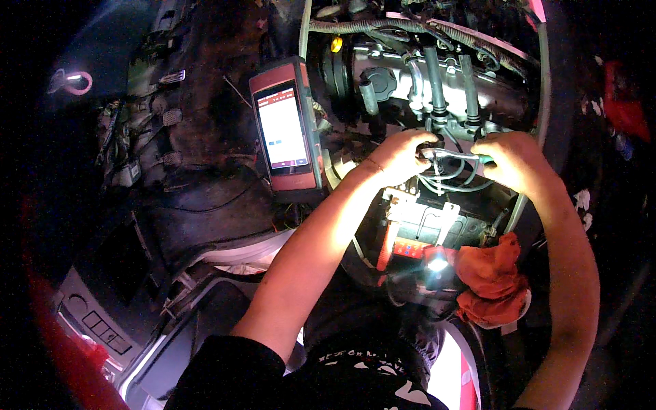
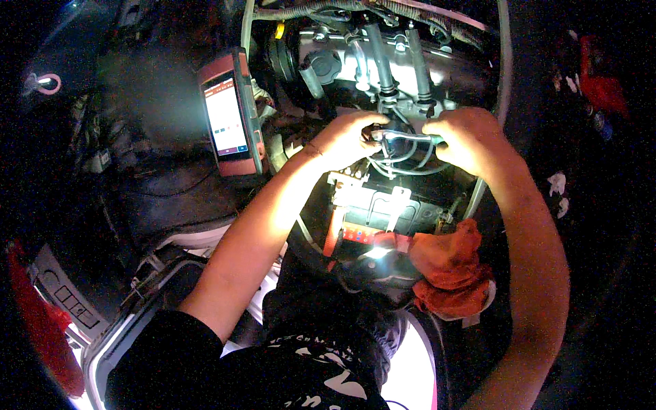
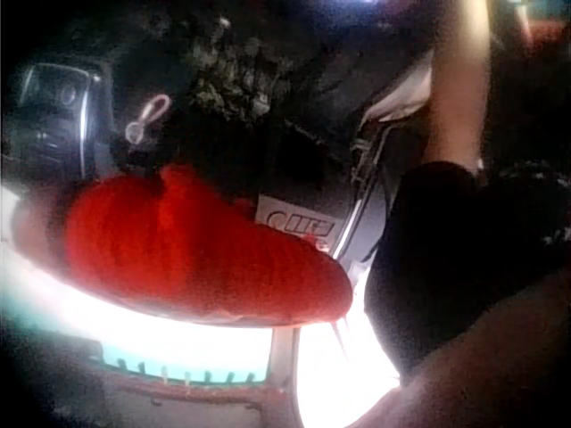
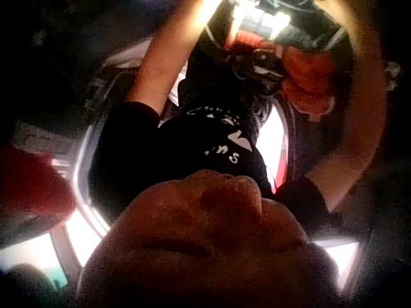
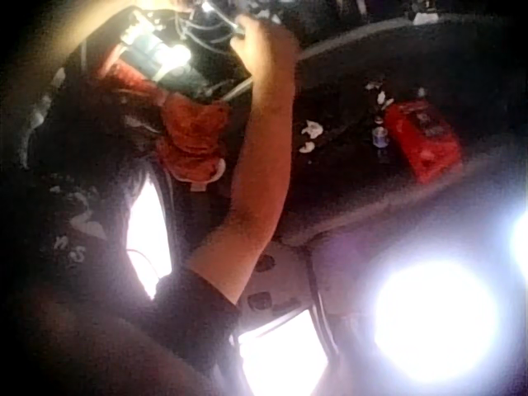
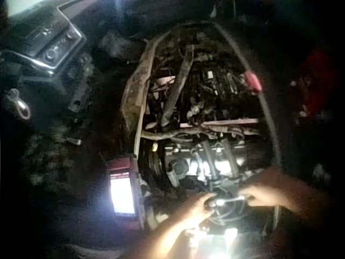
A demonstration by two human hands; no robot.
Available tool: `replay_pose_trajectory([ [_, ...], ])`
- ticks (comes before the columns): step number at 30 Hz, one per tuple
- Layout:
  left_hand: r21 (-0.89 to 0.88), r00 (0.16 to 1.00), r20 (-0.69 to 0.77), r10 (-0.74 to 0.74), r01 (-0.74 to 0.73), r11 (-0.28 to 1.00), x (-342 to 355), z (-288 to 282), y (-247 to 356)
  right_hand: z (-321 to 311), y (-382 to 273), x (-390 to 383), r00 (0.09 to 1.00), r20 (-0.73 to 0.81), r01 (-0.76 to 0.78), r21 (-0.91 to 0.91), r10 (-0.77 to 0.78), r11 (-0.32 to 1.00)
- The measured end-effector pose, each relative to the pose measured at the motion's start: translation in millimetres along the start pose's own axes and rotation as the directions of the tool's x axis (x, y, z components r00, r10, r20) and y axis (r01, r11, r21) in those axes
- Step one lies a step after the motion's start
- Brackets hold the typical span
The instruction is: The person works on a car engine using a socket wrench and a flashlight. They remove a spark plug, inspect it, and then reinstall it into the engine. The person also uses a diagnostic tablet placed on the engine bay.
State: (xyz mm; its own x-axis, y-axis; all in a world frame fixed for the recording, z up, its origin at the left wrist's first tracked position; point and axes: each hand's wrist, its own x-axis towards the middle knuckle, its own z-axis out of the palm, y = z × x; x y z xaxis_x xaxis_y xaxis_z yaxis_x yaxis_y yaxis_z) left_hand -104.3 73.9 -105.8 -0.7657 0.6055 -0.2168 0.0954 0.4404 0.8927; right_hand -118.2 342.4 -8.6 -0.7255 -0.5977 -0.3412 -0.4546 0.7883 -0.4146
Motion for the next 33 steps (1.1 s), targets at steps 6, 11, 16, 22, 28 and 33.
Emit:
replay_pose_trajectory([
  [6,0.126,0.999,0.032,0.044,-0.048,0.991,0,-4,7,-31,-21,14,1.0,-0.013,-0.016,0.018,0.016,1.0],
  [11,0.113,0.996,0.088,-0.022,0.012,0.994,4,-10,18,-56,-61,62,0.962,-0.23,0.149,0.005,-0.144,0.989],
  [16,0.093,0.997,0.04,-0.062,0.058,0.994,2,-9,14,-40,-54,25,0.741,-0.053,-0.495,0.631,0.669,0.598],
  [22,0.092,0.999,0.029,-0.022,0.019,0.996,0,-4,12,13,-37,-2,0.578,-0.366,-0.066,0.869,0.729,0.49],
  [28,0.192,0.982,0.178,-0.057,0.022,0.981,5,-2,1,11,-28,27,0.803,-0.059,0.461,0.694,0.594,-0.554],
  [33,-0.12,0.981,0.193,-0.03,0.054,0.991,12,21,-18,-1,-34,41,0.844,-0.133,0.394,0.81,0.52,-0.434],
])
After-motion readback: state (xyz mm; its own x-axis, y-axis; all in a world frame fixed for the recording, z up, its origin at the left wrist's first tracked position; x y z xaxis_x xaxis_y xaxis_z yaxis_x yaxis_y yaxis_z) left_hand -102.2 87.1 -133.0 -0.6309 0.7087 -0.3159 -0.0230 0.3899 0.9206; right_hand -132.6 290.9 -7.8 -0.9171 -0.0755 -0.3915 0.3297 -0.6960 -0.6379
